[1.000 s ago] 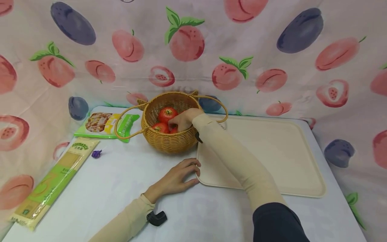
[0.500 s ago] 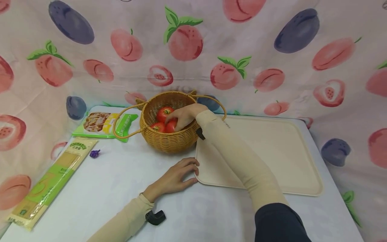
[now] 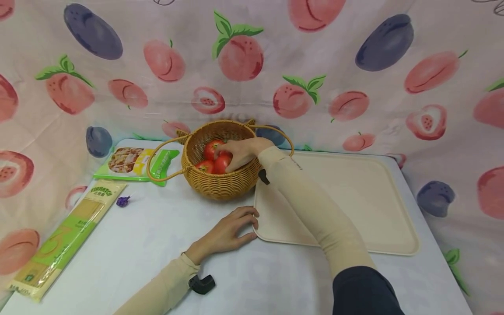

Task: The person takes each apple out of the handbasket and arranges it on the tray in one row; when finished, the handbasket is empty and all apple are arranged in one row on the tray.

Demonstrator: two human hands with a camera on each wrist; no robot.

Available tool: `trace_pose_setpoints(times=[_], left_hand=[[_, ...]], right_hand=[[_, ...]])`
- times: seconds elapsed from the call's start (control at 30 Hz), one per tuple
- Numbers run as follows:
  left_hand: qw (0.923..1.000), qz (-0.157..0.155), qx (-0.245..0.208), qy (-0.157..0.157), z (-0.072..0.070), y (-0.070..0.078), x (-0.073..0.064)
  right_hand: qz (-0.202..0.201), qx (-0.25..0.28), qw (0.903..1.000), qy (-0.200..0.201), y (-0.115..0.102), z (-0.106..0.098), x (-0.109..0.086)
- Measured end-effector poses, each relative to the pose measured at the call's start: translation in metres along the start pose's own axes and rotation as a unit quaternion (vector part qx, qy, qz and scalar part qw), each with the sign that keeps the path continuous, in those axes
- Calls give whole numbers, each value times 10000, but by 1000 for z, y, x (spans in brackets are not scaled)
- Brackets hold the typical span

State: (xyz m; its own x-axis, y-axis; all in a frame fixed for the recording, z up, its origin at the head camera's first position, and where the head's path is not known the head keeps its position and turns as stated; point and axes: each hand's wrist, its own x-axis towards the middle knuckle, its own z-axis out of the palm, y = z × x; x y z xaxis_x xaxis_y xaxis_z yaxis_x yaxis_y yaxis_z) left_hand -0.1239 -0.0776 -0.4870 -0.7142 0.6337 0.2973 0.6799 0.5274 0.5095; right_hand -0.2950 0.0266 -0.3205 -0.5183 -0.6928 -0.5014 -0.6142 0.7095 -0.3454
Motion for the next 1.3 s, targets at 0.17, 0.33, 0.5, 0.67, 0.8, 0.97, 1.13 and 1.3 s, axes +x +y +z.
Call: trace_pose_setpoints(times=[0.17,0.33,0.5,0.67,0.8,0.97,1.13,1.3], left_hand=[[10000,-4,-9,11,-1,1,0],[10000,-20,-53,-6,0,1,0],[10000,-17,-93,-17,1,1,0],[10000,64,15,-10,3,-1,0],[9999,114,71,30,3,-1,0],[10000,3,-50,-34,1,0,0],[10000,-16,27,-57,2,0,-1],[9999,52,112,-9,3,-2,-2]], right_hand=[[64,210,9997,130,1,0,-1],[1,219,9993,302,2,1,-1],[-23,244,9992,328,3,2,-3],[-250,425,9979,418,5,3,-6],[-312,600,9961,561,7,2,-8],[-228,854,9933,743,9,2,-13],[-275,1060,9893,966,13,4,-17],[-496,1490,9817,1082,17,4,-22]])
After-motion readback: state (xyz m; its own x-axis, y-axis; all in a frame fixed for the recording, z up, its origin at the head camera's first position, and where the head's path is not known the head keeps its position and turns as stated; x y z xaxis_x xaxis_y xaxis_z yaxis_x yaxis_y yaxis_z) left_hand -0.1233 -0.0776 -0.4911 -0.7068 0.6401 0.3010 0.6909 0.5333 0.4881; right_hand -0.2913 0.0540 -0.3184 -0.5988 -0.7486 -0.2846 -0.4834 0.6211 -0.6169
